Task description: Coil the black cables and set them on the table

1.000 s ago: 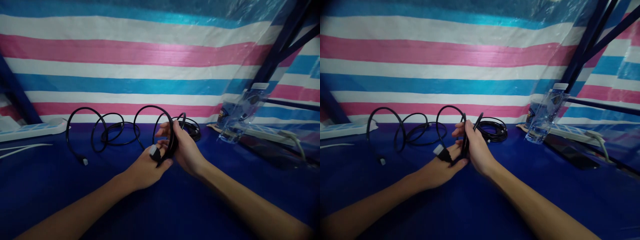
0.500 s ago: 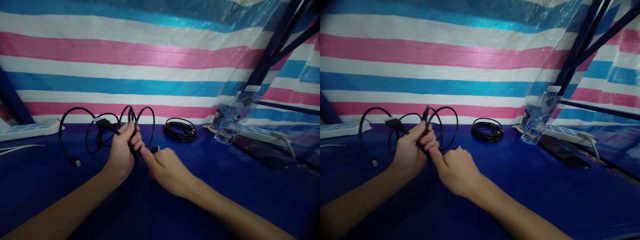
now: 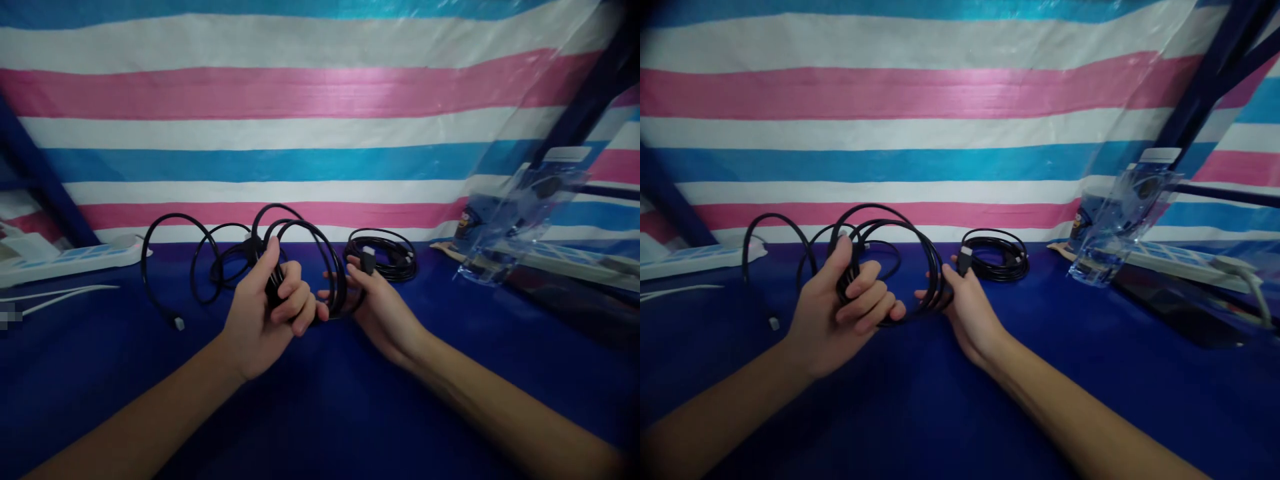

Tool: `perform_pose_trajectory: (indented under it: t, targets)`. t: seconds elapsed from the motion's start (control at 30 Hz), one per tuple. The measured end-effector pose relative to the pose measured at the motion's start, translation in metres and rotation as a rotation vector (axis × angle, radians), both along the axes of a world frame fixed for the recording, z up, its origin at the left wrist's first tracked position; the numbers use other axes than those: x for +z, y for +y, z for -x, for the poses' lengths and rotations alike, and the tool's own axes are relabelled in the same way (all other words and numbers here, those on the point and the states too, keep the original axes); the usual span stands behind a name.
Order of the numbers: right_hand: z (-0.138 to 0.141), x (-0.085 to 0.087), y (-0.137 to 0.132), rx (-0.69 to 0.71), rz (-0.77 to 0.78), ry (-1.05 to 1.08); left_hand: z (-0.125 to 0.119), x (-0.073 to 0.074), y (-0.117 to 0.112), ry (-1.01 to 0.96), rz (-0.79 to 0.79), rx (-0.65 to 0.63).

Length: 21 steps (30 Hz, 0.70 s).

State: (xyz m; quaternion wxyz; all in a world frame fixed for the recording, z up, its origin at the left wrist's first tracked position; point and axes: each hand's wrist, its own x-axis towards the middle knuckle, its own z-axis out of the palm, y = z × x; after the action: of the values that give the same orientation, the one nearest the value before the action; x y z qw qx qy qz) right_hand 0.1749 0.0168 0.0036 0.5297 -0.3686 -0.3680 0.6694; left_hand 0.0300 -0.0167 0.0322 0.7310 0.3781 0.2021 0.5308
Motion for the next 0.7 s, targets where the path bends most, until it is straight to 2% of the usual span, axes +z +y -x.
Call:
perform_pose_trajectory:
  t: [0.13, 0.27, 0.47, 0.57, 0.63, 0.7]
  targets:
    - [-0.008, 0.006, 0.006, 0.027, -0.079, -0.024, 0.011, -0.008, 0.01, -0.006, 0.05, -0.111]
    - [-0.014, 0.007, 0.015, 0.002, -0.235, -0.166, 0.013, -0.019, 0.019, 0.063, 0.084, -0.191]
    - [-0.027, -0.004, 0.038, 0.034, -0.521, -0.628, 0.013, -0.025, 0.031, 0.195, 0.065, -0.016]
    - [-0.033, -0.007, 0.046, -0.124, -0.719, -0.848, 0.012, -0.023, 0.035, 0.244, -0.003, 0.076]
    - [-0.034, -0.005, 0.047, -0.224, -0.816, -0.895, 0.013, -0.02, 0.035, 0.265, -0.08, 0.12]
    - [-0.033, 0.001, 0.044, -0.241, -0.84, -0.812, 0.016, -0.014, 0.032, 0.34, -0.193, 0.109]
